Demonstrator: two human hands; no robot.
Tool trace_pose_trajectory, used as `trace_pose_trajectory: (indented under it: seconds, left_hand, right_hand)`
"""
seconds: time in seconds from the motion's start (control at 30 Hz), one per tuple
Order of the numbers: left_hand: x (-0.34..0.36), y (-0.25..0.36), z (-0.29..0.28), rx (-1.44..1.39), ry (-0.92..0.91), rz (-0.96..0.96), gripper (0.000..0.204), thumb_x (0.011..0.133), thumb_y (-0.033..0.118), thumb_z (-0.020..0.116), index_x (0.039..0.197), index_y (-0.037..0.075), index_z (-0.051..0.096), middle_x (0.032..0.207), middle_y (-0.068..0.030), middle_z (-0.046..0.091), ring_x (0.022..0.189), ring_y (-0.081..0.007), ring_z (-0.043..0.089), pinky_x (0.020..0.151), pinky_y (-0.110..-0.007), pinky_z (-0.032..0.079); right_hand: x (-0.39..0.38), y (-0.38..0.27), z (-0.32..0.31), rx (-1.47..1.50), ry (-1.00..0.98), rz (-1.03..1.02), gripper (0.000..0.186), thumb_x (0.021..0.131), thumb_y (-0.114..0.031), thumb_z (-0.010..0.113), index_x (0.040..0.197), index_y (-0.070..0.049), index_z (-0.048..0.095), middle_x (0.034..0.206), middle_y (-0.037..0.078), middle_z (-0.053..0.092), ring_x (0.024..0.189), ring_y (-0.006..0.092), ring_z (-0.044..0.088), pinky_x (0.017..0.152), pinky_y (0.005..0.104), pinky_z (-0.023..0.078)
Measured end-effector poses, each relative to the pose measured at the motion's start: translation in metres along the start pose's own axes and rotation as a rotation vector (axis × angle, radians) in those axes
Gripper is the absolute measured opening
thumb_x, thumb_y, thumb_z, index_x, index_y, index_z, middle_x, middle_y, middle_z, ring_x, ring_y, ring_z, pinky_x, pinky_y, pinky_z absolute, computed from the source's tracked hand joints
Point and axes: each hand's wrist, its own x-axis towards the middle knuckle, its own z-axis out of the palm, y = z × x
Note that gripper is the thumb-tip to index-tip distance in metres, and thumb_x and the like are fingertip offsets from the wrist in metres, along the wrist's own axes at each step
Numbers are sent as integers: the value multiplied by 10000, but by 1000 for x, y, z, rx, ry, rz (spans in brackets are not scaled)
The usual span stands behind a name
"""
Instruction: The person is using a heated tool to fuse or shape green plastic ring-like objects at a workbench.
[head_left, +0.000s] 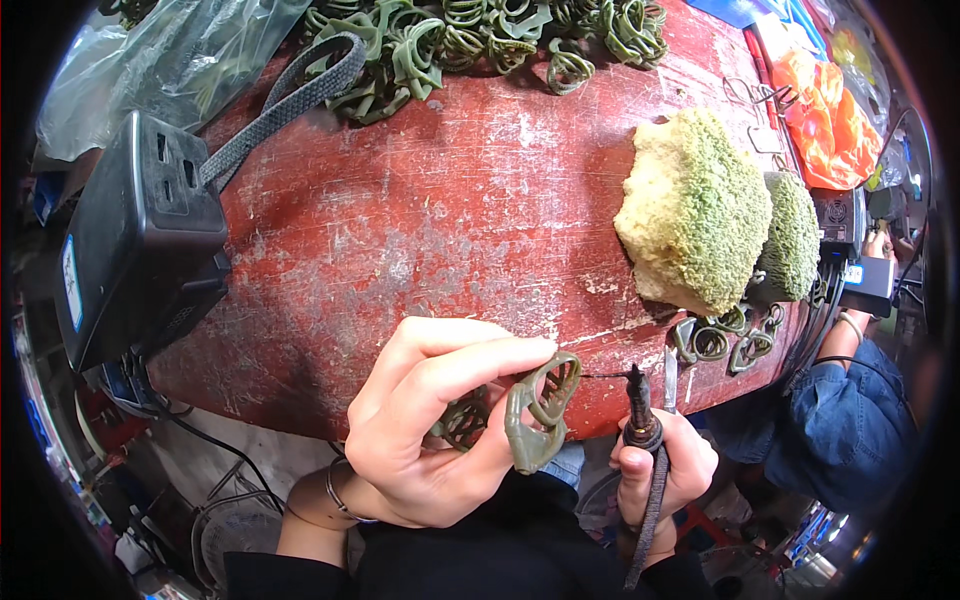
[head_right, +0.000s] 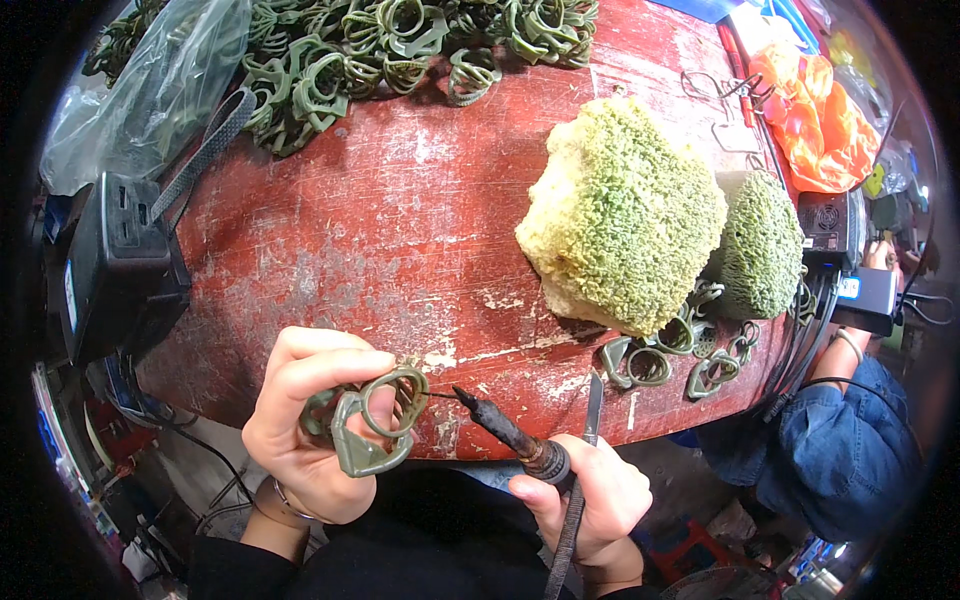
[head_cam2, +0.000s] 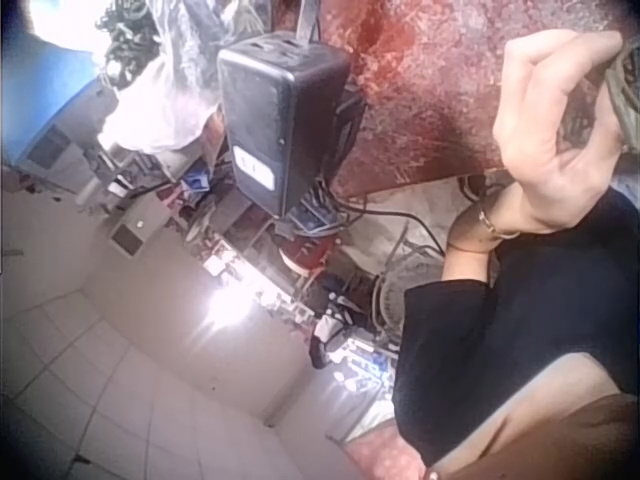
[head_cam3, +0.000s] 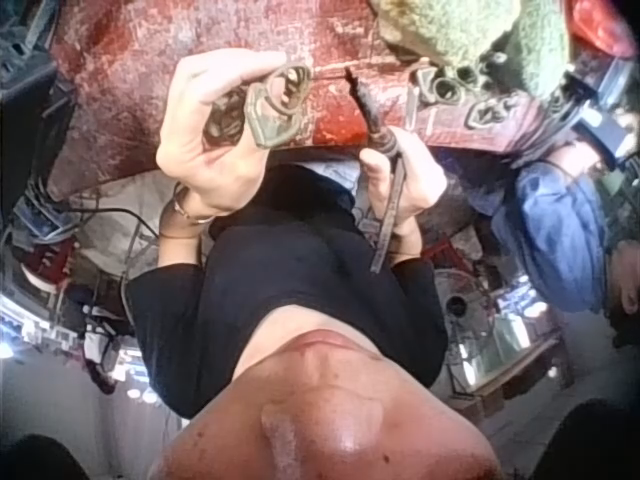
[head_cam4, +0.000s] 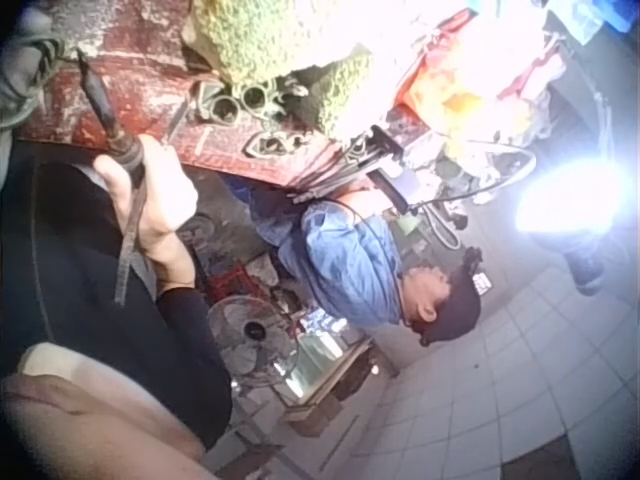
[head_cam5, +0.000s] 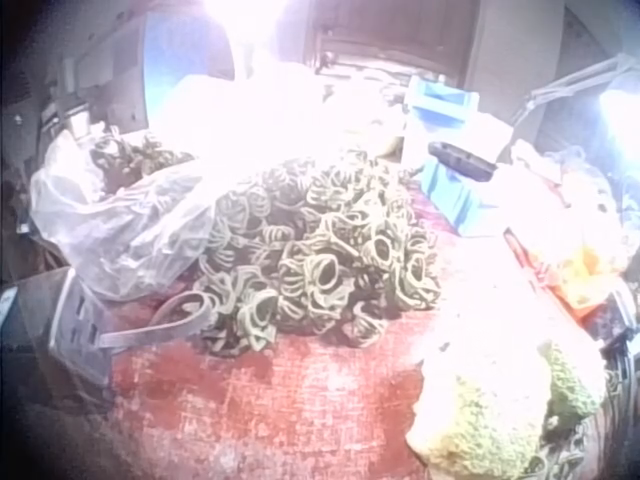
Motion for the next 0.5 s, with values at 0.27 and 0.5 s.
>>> trace_pose_trajectory:
  seconds: [0.27, 0.5]
  left_hand:
    - [-1, -1, -2, -6, -4, -6, 315, 653, -79, 667, 959, -16, 618, 880, -130, 576, 739, -174, 590, 637, -242, 481]
    - [-2, -1, -1, -39, 19, -37, 308, 649, -66, 665, 950, -29, 614, 875, -139, 580, 754, -194, 597, 658, -258, 485]
  right_hand:
    - [1, -1, 1, -43, -13, -24, 398, 732, -385, 698, 775, -2, 598, 575, 60, 542, 474, 196, 535, 449, 274, 429]
    - [1, 0, 1, -40, -23, -25, 396, 728, -385, 701, 770, -5, 596, 574, 65, 543, 476, 196, 543, 448, 272, 431]
